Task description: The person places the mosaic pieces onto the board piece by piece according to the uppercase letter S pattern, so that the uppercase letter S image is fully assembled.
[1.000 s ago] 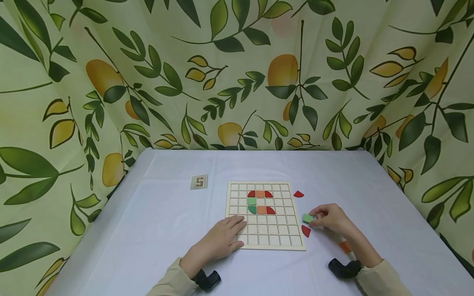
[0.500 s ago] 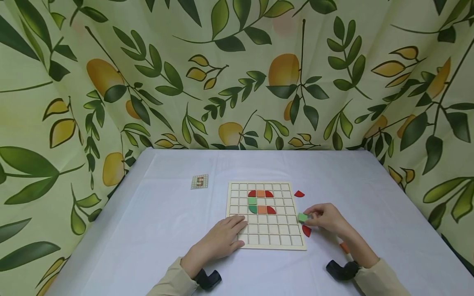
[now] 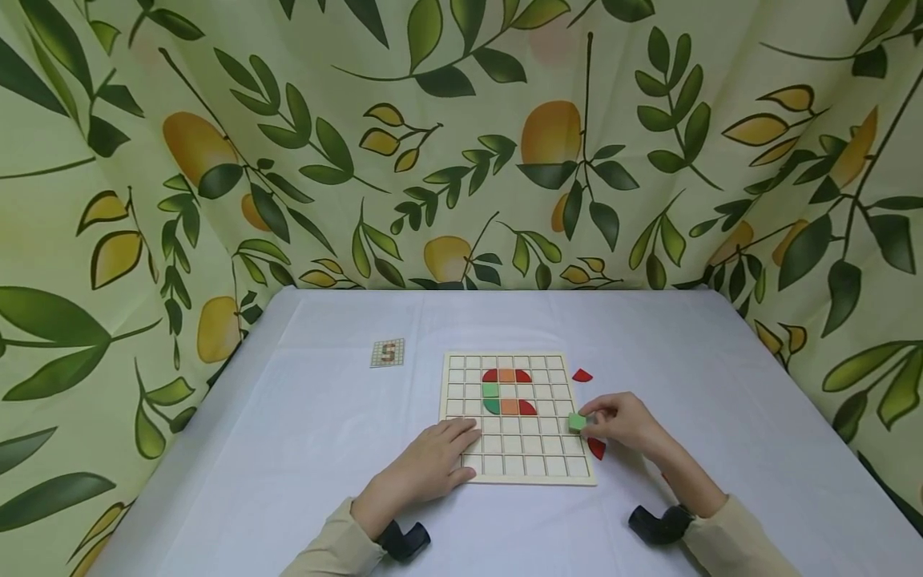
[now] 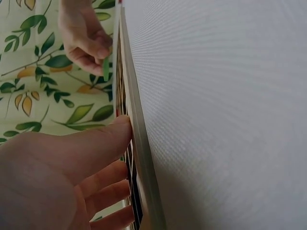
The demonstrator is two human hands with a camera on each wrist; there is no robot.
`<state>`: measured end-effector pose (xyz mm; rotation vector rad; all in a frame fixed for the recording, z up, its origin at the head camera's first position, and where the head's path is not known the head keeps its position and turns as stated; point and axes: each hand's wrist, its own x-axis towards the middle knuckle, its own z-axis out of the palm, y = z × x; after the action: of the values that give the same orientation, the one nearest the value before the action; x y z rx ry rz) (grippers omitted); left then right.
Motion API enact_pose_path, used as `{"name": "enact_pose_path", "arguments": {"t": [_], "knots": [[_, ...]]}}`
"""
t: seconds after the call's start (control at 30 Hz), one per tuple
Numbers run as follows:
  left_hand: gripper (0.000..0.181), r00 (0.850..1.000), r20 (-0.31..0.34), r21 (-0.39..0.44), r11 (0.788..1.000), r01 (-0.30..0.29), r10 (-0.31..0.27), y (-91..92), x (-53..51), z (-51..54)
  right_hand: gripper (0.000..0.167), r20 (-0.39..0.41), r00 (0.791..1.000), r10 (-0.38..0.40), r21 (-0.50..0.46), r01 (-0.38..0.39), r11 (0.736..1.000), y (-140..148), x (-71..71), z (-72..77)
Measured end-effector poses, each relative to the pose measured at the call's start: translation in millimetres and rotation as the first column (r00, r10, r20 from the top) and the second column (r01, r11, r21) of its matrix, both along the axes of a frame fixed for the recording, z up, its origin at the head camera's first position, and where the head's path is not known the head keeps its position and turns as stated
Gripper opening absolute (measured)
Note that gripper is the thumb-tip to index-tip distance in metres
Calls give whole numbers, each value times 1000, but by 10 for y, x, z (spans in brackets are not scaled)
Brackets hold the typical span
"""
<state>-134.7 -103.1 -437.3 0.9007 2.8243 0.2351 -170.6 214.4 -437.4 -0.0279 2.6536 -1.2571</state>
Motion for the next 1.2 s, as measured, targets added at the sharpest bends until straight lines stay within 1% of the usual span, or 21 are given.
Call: {"name": "enact_pose_path", "arguments": {"t": [0.13,0.23,0.43,0.7,0.8,1.03,1.2], "knots": [[55,1000,-1,-2,1000,5,-5,-1,1,12,29,-1,1000,25,-17,-25,1000,-36,-7,1],[55,1000,-3,-3,1000,9,-9,-3,4,26,29,-1,1000,21,-16,-21,1000,-76,-4,7],[54,1000,-8,-1,1000,17,-17,0,1,38,28,-11,999,39,-34,-39,999,-139,1,5],[55,1000,3,-7,1000,9,-9,-2,-6,28,27,-33,997,69,-37,-70,997,-210,-27,9],[55,1000,2,-8,1000,7,-7,-5,-7,21,26,-47,995,89,-39,-91,995,-234,-40,14],[55,1000,-7,5,1000,12,-12,-6,-3,10,25,-71,992,109,-36,-111,993,-286,-59,24],[55,1000,-12,0,1000,10,-10,-5,0,12,25,-76,989,127,-51,-131,990,-315,-62,23]]}}
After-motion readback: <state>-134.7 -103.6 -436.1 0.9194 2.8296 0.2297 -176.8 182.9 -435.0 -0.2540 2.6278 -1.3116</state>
